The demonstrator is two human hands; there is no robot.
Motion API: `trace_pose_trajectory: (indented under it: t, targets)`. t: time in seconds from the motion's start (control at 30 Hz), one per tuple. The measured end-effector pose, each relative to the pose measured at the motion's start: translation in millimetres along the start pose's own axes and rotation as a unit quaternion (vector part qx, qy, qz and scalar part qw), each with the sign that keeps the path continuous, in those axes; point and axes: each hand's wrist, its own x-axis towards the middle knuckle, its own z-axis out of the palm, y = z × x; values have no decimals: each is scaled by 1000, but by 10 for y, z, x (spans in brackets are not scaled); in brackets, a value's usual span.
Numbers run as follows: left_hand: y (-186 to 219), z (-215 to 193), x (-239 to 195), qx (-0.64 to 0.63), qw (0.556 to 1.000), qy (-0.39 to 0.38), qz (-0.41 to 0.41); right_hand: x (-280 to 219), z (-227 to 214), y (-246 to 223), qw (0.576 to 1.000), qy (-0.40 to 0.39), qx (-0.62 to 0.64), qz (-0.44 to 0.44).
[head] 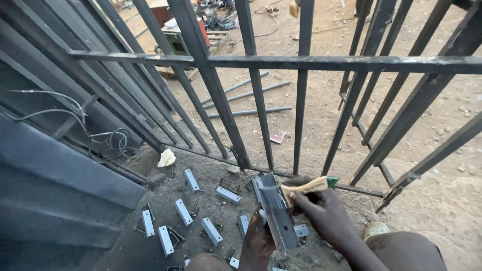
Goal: The person paints several small metal brackets with gray paint using a brush. They repeatedly dip the brush into a paint can, apply paint to each bracket, and place the painted brackets on the ground.
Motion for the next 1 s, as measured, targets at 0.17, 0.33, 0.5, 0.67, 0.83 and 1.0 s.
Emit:
trace_pose_trajectory:
  t: [0.17, 0.33, 0.5, 0.67, 0.83, 1.0]
  targets:
    - [-11, -78, 5, 13, 998, 41, 48, 48, -127, 92, 982, 1, 186, -25]
    - [-26, 357, -156, 60, 995, 76, 11, -1, -147, -75, 997, 72, 30, -28]
    - [7, 601, -177, 31, 999, -21, 18, -271, -65, -114, 994, 34, 17, -104]
    - [-9, 530, -250, 34, 999, 8, 38, -320, -161, -59, 995, -51, 41, -74]
    - [-72, 839, -418, 54, 994, -92, -5, -79, -123, 12, 985, -1, 107, -137]
    - [-97, 821, -463, -9, 988, -155, -9, -469, -46, -218, 986, 50, 88, -134]
